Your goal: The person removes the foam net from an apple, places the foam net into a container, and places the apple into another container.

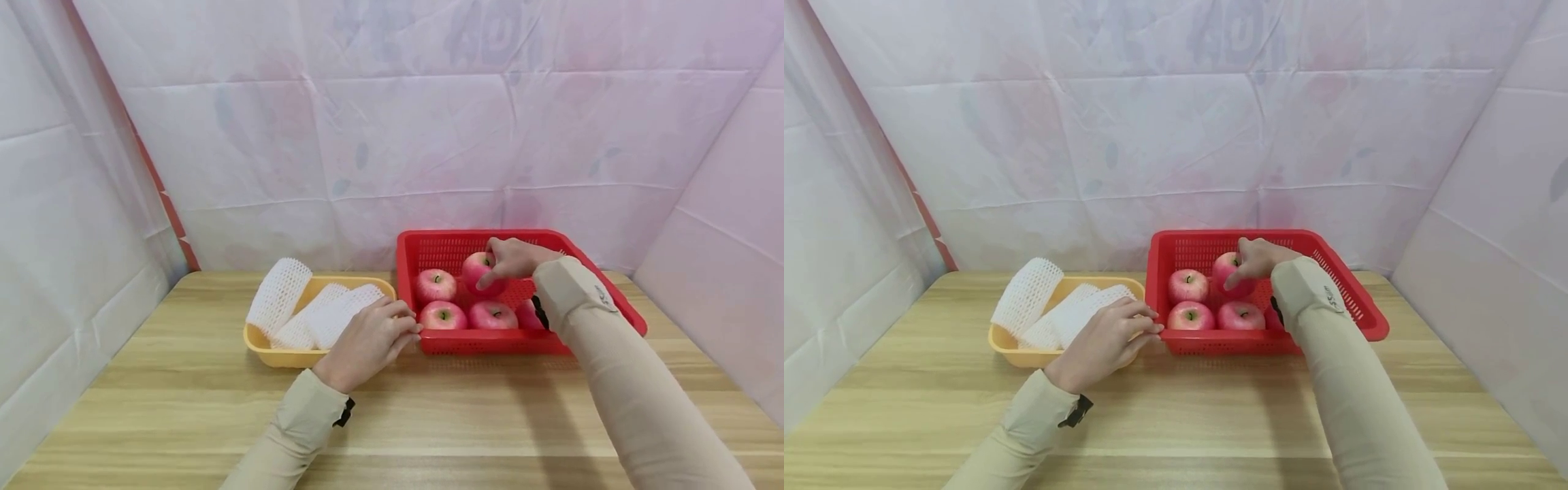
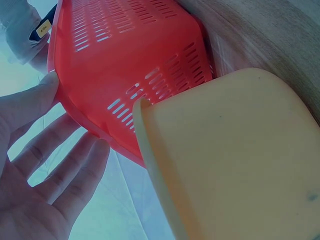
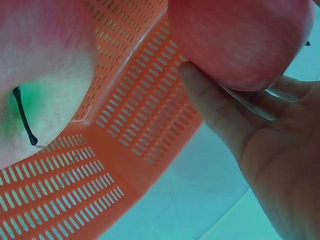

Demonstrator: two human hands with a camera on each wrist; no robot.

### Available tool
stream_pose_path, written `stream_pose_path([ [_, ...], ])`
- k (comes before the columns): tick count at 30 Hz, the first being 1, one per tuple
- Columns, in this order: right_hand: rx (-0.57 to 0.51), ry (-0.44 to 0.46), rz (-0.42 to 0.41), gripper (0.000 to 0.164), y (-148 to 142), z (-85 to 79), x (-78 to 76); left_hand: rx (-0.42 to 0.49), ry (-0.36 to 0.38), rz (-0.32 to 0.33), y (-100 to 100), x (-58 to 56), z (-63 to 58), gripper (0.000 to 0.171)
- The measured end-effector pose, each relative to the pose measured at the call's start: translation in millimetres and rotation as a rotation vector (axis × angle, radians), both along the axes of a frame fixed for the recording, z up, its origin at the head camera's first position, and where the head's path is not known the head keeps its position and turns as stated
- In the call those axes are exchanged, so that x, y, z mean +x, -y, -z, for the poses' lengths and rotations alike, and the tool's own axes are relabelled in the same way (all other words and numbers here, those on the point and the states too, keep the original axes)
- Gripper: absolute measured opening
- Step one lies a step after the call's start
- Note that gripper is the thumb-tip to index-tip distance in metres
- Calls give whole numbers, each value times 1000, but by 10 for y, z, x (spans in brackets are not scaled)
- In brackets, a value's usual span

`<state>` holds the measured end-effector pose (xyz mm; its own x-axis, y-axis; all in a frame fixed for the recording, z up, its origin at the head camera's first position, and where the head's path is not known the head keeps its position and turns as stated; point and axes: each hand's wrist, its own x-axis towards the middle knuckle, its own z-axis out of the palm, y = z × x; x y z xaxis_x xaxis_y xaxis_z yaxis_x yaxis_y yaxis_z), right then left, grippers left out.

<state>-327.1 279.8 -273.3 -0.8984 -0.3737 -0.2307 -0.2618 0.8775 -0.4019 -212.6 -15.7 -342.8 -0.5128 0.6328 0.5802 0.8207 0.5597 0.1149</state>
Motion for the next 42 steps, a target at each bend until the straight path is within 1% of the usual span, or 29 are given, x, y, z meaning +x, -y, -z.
stream_pose_path([
  [3,-1,49,35,64,17,14,-17,4,20,1,10,10,8,14],
  [6,18,61,63,69,28,27,-28,5,12,0,12,9,6,13],
  [8,45,57,71,69,28,48,-39,4,2,1,11,8,4,12],
  [11,86,46,63,66,25,88,-61,1,-6,1,14,12,-1,10],
  [15,112,49,68,64,39,130,-87,-1,-4,-2,23,19,-7,10],
  [17,104,70,81,67,54,148,-97,-1,-3,-4,28,22,-7,10],
  [21,70,143,115,84,86,180,-114,-1,-5,-10,32,28,-10,10],
  [23,59,167,122,86,98,202,-118,-1,-6,-10,30,30,-9,10],
  [24,42,189,138,89,103,214,-118,-1,-5,-10,30,32,-9,10],
  [26,40,206,142,87,111,243,-120,-1,-3,-8,31,35,-7,10],
  [27,34,220,146,91,115,255,-118,-2,-2,-8,32,36,-6,10],
  [28,38,218,137,89,120,264,-122,-3,-3,-6,35,37,-9,10],
  [30,22,242,155,97,131,275,-128,-3,-6,-7,43,39,-17,10],
  [32,12,249,157,99,143,284,-136,-2,-10,-11,49,39,-24,10],
  [33,-3,260,169,105,148,287,-139,0,-9,-13,51,39,-26,10],
  [36,-56,304,189,110,161,303,-135,4,-4,-13,48,39,-32,11],
  [38,-90,337,207,111,161,321,-120,3,6,-11,42,39,-30,12],
  [40,-124,358,227,102,160,333,-102,2,12,-10,37,42,-29,12],
  [41,-150,370,250,96,161,331,-86,1,13,-12,37,40,-26,12],
  [42,-153,368,256,91,164,330,-87,1,14,-15,40,41,-27,12],
])
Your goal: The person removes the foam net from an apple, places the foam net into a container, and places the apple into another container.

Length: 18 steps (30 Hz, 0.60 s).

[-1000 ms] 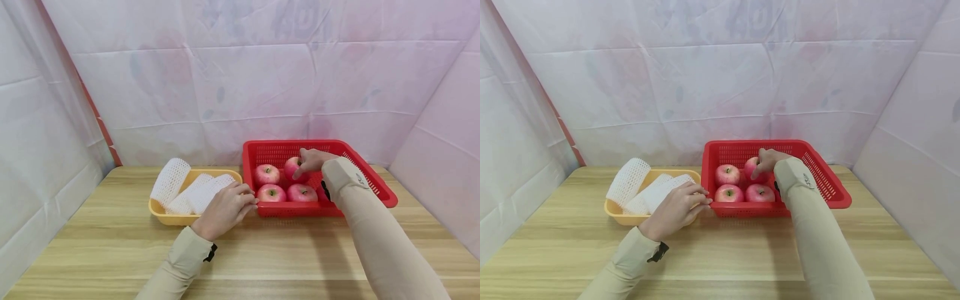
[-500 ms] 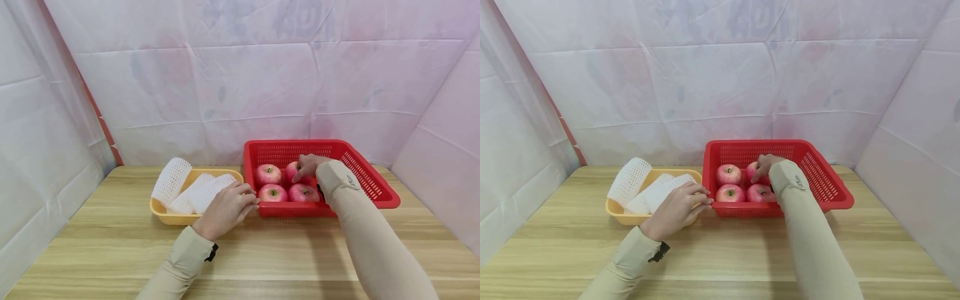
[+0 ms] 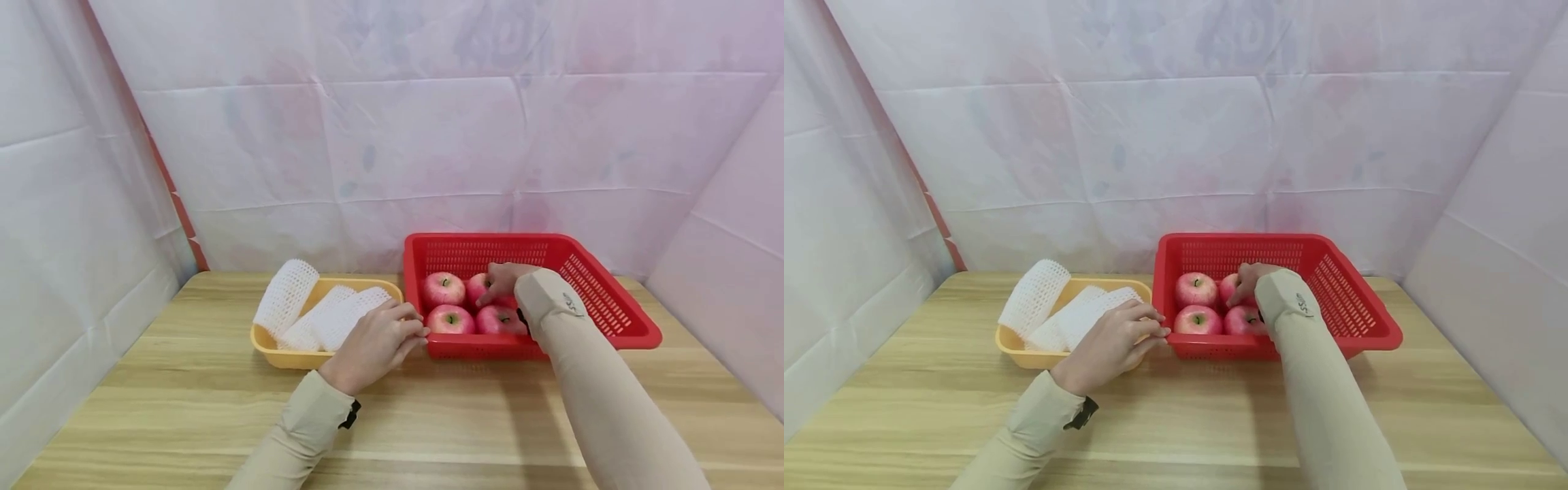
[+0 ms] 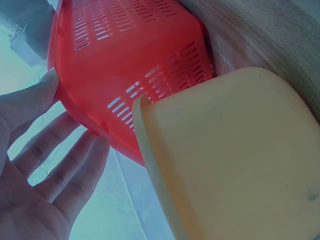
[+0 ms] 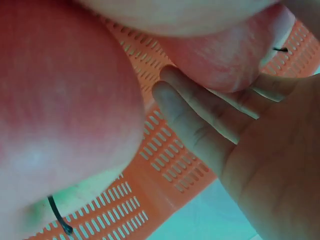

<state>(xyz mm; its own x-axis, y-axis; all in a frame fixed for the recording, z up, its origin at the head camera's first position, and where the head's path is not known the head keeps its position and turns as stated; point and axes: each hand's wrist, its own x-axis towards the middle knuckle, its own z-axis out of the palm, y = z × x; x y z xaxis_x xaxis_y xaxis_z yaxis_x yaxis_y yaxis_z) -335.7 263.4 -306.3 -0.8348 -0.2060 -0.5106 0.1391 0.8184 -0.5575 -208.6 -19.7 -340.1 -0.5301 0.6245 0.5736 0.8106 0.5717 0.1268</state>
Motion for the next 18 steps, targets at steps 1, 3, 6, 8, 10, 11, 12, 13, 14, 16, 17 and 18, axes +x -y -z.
stream_pose_path([
  [1,-3,9,15,88,-2,-9,-1,0,-2,-1,0,-2,1,12],
  [3,28,-16,-26,77,-1,-25,-17,3,-7,-2,6,-5,2,12],
  [6,94,-41,-89,79,2,-42,-47,2,-9,-2,13,-6,4,12],
  [8,132,-69,-130,70,4,-55,-47,4,-10,2,11,-5,6,11],
  [10,157,-76,-130,63,-4,-73,-35,4,-11,6,3,-6,5,11],
  [11,167,-81,-130,58,-7,-82,-33,4,-14,7,1,-6,2,11],
  [12,175,-92,-135,59,-10,-95,-27,4,-17,7,1,-7,1,11],
  [13,177,-98,-141,59,-13,-106,-23,5,-18,8,1,-9,1,11],
  [14,177,-98,-138,61,-13,-116,-16,5,-20,8,2,-11,2,11],
  [16,194,-123,-175,68,-12,-130,-8,5,-20,8,5,-13,5,11],
  [17,190,-115,-173,74,-9,-140,0,6,-21,7,7,-13,8,11],
  [18,197,-128,-190,76,-7,-152,6,6,-21,7,8,-15,12,11],
])
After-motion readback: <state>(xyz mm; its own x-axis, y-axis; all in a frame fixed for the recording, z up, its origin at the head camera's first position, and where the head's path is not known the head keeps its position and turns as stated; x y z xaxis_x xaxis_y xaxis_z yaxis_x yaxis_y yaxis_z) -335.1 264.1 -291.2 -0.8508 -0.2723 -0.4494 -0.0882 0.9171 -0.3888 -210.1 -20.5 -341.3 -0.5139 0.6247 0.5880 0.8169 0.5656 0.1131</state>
